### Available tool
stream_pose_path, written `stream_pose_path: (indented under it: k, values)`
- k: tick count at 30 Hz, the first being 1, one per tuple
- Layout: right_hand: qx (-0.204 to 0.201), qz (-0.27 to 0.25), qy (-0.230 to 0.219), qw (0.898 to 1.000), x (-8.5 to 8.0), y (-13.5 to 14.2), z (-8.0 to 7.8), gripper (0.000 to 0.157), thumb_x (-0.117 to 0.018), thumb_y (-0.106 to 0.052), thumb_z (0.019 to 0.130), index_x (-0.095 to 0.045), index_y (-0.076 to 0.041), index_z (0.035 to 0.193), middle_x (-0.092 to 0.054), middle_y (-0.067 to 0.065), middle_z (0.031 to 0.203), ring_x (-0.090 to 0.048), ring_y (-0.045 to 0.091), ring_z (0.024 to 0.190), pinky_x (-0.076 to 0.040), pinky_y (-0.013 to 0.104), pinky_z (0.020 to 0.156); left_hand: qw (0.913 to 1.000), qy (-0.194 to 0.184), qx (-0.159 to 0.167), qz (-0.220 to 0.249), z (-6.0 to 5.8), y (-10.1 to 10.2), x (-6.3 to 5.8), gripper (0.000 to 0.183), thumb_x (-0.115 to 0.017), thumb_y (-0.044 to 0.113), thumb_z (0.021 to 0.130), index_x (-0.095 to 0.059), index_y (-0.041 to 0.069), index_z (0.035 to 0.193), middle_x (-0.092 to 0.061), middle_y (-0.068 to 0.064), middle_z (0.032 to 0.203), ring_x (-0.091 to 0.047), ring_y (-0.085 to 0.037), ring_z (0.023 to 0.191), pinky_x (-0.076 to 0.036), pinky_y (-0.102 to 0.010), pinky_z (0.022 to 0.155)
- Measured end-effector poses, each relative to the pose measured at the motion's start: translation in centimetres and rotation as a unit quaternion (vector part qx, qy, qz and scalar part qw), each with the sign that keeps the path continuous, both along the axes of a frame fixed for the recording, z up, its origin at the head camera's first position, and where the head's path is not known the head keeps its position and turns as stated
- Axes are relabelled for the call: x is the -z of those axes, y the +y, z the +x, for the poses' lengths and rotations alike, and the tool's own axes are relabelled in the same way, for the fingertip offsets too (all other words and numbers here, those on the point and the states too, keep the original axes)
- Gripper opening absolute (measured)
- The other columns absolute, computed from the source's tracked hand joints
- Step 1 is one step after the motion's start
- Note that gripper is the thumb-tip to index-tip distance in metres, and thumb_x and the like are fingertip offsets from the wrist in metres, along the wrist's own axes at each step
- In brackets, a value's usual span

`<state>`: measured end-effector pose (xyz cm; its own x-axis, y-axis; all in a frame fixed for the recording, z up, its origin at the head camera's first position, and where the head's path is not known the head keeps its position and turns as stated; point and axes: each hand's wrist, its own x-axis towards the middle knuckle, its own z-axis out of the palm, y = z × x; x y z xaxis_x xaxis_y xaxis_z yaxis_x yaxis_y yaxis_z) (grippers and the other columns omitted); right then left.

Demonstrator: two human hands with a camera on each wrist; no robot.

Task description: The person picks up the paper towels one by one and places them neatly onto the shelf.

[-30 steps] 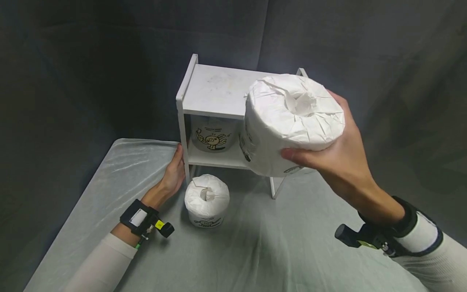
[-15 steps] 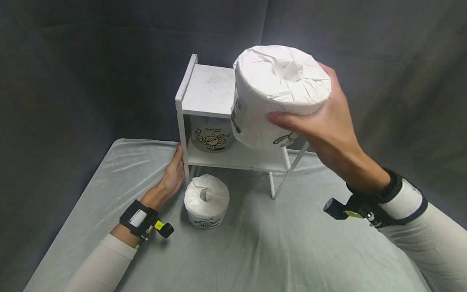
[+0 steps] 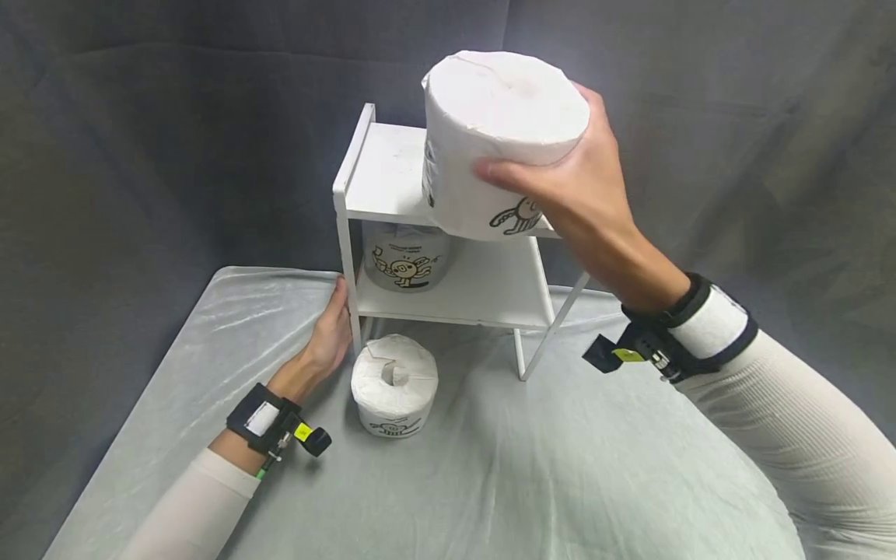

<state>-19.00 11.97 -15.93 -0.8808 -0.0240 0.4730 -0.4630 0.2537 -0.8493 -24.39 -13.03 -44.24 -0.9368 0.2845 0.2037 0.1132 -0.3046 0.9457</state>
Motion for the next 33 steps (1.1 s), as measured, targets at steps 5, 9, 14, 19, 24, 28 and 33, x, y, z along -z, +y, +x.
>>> stream_pose_path:
  k: [5,9,14,19,24,28,33]
  values:
    - [-0.001,-0.005,-0.017,1.0,0.5,-0.6,-2.2,0.094,-0.089,-0.02,0.062,-0.038,-0.012,0.14,-0.054,0.005,0.132,-0.055,0.02,0.113,-0.046,0.034,0.095,1.0,0.0,-0.002,0.003,0.0,0.0,0.1,0.081,-0.019,0.064,0.098,0.007,0.018,0.159,0.009,-0.002,0.166,0.011,-0.017,0.15,0.011,-0.046,0.117]
    - [0.003,-0.008,-0.031,0.999,0.9,-1.1,-3.7,0.097,-0.091,-0.022,0.06,-0.038,-0.014,0.14,-0.054,0.004,0.132,-0.055,0.019,0.114,-0.047,0.034,0.095,1.0,0.001,-0.003,-0.001,-0.1,-0.1,0.1,0.082,-0.019,0.064,0.097,0.009,0.019,0.159,0.012,-0.002,0.166,0.012,-0.017,0.15,0.012,-0.046,0.117]
    - [0.008,-0.02,-0.036,0.999,1.3,-2.1,-4.9,0.098,-0.092,-0.019,0.059,-0.038,-0.012,0.14,-0.055,0.006,0.131,-0.056,0.018,0.113,-0.047,0.031,0.095,1.0,0.001,-0.005,-0.004,-0.2,-0.1,0.0,0.082,-0.019,0.065,0.097,0.011,0.019,0.159,0.014,0.0,0.166,0.013,-0.016,0.149,0.012,-0.047,0.117]
    - [0.002,-0.033,-0.035,0.999,1.7,-3.1,-5.7,0.099,-0.091,-0.018,0.06,-0.035,-0.011,0.141,-0.053,0.006,0.133,-0.056,0.018,0.113,-0.047,0.027,0.094,0.9999,-0.001,-0.003,-0.01,-0.1,0.0,0.0,0.083,-0.019,0.065,0.097,0.014,0.019,0.158,0.017,0.0,0.165,0.015,-0.017,0.149,0.013,-0.049,0.116]
    - [0.023,-0.027,-0.036,0.999,2.1,-3.8,-6.8,0.101,-0.092,-0.022,0.06,-0.034,-0.012,0.142,-0.053,0.005,0.132,-0.057,0.016,0.112,-0.047,0.025,0.093,0.9998,0.011,-0.001,-0.019,-0.2,0.1,0.0,0.079,-0.016,0.063,0.098,0.012,0.021,0.159,0.012,-0.001,0.166,0.011,-0.018,0.15,0.01,-0.049,0.117]
    - [0.049,-0.011,-0.051,0.997,2.3,-4.2,-7.6,0.104,-0.093,-0.029,0.059,-0.033,-0.014,0.142,-0.053,0.003,0.131,-0.056,0.015,0.112,-0.047,0.024,0.093,0.9996,0.023,-0.003,-0.019,-0.1,0.1,0.0,0.077,-0.016,0.062,0.098,0.006,0.021,0.16,0.004,0.0,0.167,0.005,-0.017,0.151,0.007,-0.048,0.118]
    - [0.071,0.013,-0.064,0.995,2.4,-4.7,-8.3,0.107,-0.092,-0.039,0.058,-0.032,-0.018,0.143,-0.054,0.002,0.129,-0.056,0.013,0.111,-0.048,0.024,0.09,0.9996,0.024,-0.003,-0.013,-0.2,0.1,0.2,0.077,-0.017,0.063,0.098,0.004,0.021,0.16,0.002,0.002,0.167,0.003,-0.015,0.151,0.007,-0.046,0.119]
